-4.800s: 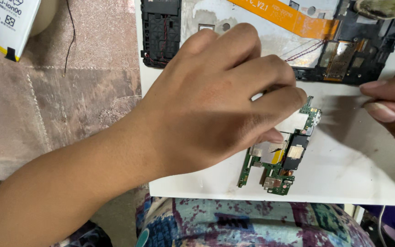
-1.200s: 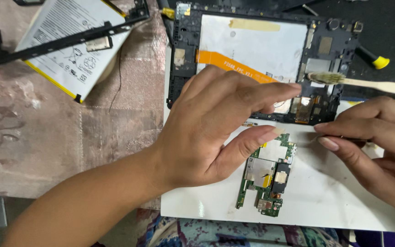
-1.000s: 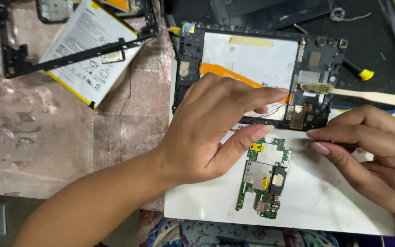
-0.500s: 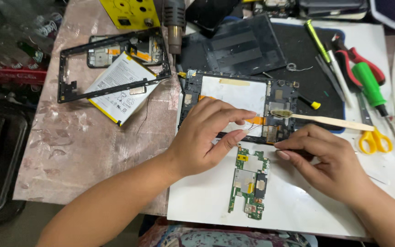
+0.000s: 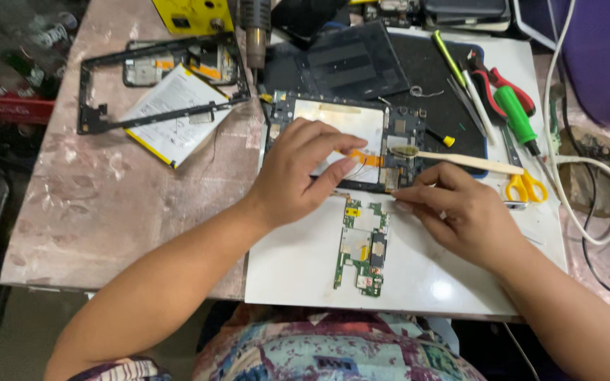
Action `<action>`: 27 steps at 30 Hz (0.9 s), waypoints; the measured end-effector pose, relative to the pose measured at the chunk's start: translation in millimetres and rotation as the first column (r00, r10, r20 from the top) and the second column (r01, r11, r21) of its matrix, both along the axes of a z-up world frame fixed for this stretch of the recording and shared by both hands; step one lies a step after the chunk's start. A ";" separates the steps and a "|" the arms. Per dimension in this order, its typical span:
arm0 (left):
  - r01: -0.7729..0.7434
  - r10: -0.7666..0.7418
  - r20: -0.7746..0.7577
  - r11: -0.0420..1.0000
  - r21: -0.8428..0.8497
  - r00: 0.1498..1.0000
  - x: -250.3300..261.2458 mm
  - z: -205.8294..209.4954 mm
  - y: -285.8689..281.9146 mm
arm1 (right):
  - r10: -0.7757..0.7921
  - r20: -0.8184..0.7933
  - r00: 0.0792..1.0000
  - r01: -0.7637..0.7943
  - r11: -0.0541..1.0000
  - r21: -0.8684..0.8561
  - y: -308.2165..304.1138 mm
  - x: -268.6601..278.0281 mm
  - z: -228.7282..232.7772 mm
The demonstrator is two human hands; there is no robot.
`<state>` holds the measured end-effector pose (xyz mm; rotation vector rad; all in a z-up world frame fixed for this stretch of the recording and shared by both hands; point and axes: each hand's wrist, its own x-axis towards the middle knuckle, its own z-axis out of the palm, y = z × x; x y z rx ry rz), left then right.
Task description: The person cleans a circuit board with a brush and then uses tweezers to remove a small component. They then place the circuit board into a device chassis and connect a ribbon cable.
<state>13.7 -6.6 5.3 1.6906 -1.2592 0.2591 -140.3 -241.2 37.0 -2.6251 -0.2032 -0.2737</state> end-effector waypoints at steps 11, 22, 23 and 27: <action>-0.003 0.005 -0.037 0.998 0.058 0.999 0.0 -3.3 -0.6 | 0.007 -0.249 0.968 -0.047 0.987 -0.153 -2.2 -15.0 24.8; -0.002 0.002 0.002 0.986 0.168 1.000 5.0 -12.1 -2.6 | 0.053 -0.149 0.987 -0.047 0.998 0.047 -10.8 -19.8 3.2; -0.001 0.001 0.001 0.986 0.167 1.000 5.3 -12.5 -3.0 | 0.038 -0.163 0.986 -0.023 0.995 0.097 -13.2 -16.7 2.9; 0.006 -0.006 -0.002 0.986 0.165 1.000 4.7 -11.6 -2.8 | -0.083 0.163 0.983 0.129 0.947 -0.294 -28.3 0.8 15.5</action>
